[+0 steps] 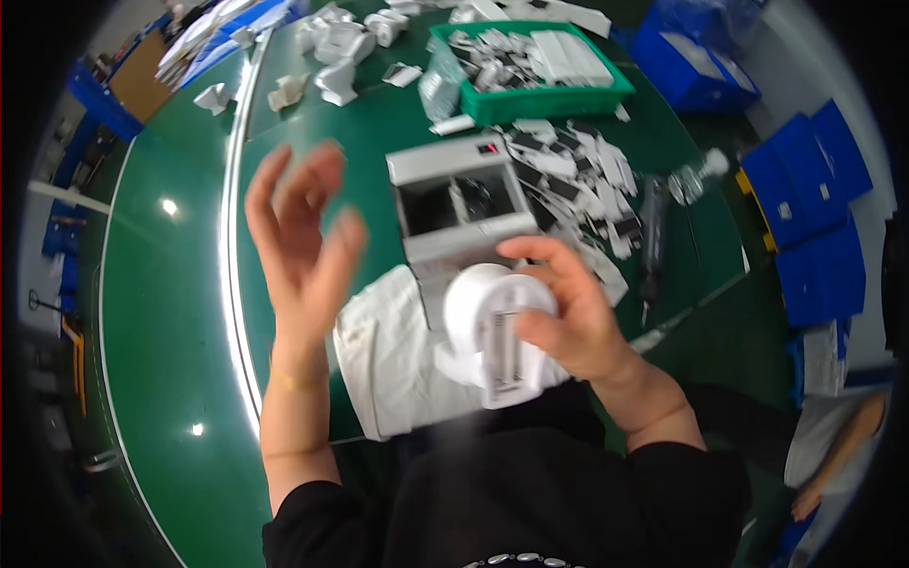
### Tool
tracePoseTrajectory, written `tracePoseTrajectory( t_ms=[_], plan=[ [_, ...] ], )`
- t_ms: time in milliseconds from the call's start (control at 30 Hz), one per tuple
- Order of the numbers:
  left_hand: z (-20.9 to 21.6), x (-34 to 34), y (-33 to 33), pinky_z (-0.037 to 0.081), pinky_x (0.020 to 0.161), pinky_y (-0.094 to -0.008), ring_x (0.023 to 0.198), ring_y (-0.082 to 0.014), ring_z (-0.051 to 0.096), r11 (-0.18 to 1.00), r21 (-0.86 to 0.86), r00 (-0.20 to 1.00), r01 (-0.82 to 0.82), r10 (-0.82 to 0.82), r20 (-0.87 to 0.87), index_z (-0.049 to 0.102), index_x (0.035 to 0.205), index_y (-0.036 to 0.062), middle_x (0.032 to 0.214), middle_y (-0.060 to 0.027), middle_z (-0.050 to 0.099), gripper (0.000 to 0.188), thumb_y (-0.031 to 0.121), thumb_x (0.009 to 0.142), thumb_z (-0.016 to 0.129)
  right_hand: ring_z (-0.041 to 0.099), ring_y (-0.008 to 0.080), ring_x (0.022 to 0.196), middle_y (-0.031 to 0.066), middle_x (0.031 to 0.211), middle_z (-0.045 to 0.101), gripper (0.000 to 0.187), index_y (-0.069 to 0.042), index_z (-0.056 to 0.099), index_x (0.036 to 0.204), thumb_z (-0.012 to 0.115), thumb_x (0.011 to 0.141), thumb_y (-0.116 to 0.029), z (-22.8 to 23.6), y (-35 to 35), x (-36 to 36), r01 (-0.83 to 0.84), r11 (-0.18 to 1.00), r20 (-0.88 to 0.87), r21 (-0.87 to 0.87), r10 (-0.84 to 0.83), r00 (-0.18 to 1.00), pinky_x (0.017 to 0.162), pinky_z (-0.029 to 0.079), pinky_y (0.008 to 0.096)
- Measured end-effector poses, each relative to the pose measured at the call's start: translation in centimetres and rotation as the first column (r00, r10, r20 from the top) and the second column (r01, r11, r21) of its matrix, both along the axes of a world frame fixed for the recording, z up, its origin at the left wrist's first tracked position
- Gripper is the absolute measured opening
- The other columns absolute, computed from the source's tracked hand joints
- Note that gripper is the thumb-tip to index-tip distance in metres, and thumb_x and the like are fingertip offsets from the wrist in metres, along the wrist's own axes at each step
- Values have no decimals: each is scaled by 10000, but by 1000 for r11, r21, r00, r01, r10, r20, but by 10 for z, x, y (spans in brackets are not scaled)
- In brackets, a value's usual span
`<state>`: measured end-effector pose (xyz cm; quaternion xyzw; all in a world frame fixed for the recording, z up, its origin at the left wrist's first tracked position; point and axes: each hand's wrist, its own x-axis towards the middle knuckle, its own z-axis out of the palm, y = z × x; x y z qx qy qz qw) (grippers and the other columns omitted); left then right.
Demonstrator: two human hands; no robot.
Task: Assembling plastic housings by inserting components and securing them with screws using an electric screwdriver.
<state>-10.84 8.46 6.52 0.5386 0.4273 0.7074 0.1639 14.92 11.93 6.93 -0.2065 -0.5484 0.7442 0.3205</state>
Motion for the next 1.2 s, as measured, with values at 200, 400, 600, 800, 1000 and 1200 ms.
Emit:
tracePoseTrajectory(
  t_ms=[200, 400, 600, 800, 1000, 1200],
  plan=[
    [-37, 91, -100, 370, 1087, -472, 1311, -398, 451, 923, -315, 835, 222, -346, -427, 306, 1468, 34, 1438, -205, 426, 1102, 180, 580, 941, 615, 102, 927, 77, 1108, 641, 510, -37, 417, 1352, 676, 918, -96, -48, -47, 11, -27, 1000, 78, 8, 26, 997, 784, 507, 250],
    [-79, 121, -119, 431, 1052, -440, 1274, -316, 492, 914, -357, 964, 189, -242, -108, 159, 1508, 73, 1419, -196, 424, 1218, 103, 576, 943, 640, 219, 816, 95, 871, 694, 268, 0, 703, 1013, 764, 816, -171, -69, 34, 84, 191, 395, 258, 899, -828, 498, 749, 516, 337],
    [-97, 135, -115, 469, 1033, -428, 1270, -290, 499, 928, -325, 978, 184, -204, -30, 37, 1530, 152, 1436, -192, 402, 1349, 113, 549, 963, 538, 303, 1021, 76, 1000, 644, 328, -66, 727, 956, 758, 803, -355, -97, 63, 113, -255, 338, 381, 906, -914, 142, 898, 430, 440],
    [-101, 130, -114, 483, 1027, -424, 1267, -288, 508, 937, -305, 983, 170, -181, -8, 30, 1529, 156, 1449, -198, 396, 1338, 111, 564, 955, 656, 186, 776, 72, 916, 664, 190, -23, 622, 966, 693, 913, -190, -82, 65, 109, 373, 621, 408, 690, -758, 508, 662, 528, 302],
    [-102, 129, -115, 396, 1087, -441, 1310, -318, 486, 949, -266, 984, 171, -152, 91, 84, 1526, 131, 1449, -219, 425, 1301, 100, 558, 952, 675, 145, 768, 78, 973, 650, 219, 2, 571, 1150, 609, 966, -112, -36, 19, 70, 378, 895, 219, 239, -429, 876, 651, 549, 248],
    [-99, 126, -114, 429, 1065, -436, 1298, -314, 490, 940, -294, 985, 171, -158, 66, 66, 1523, 127, 1444, -220, 424, 1299, 86, 568, 945, 565, 56, 785, 29, 980, 646, 296, 17, 601, 1216, 626, 923, -16, -19, -7, 49, 263, 913, 92, 311, -304, 948, 679, 434, 184]
  ],
)
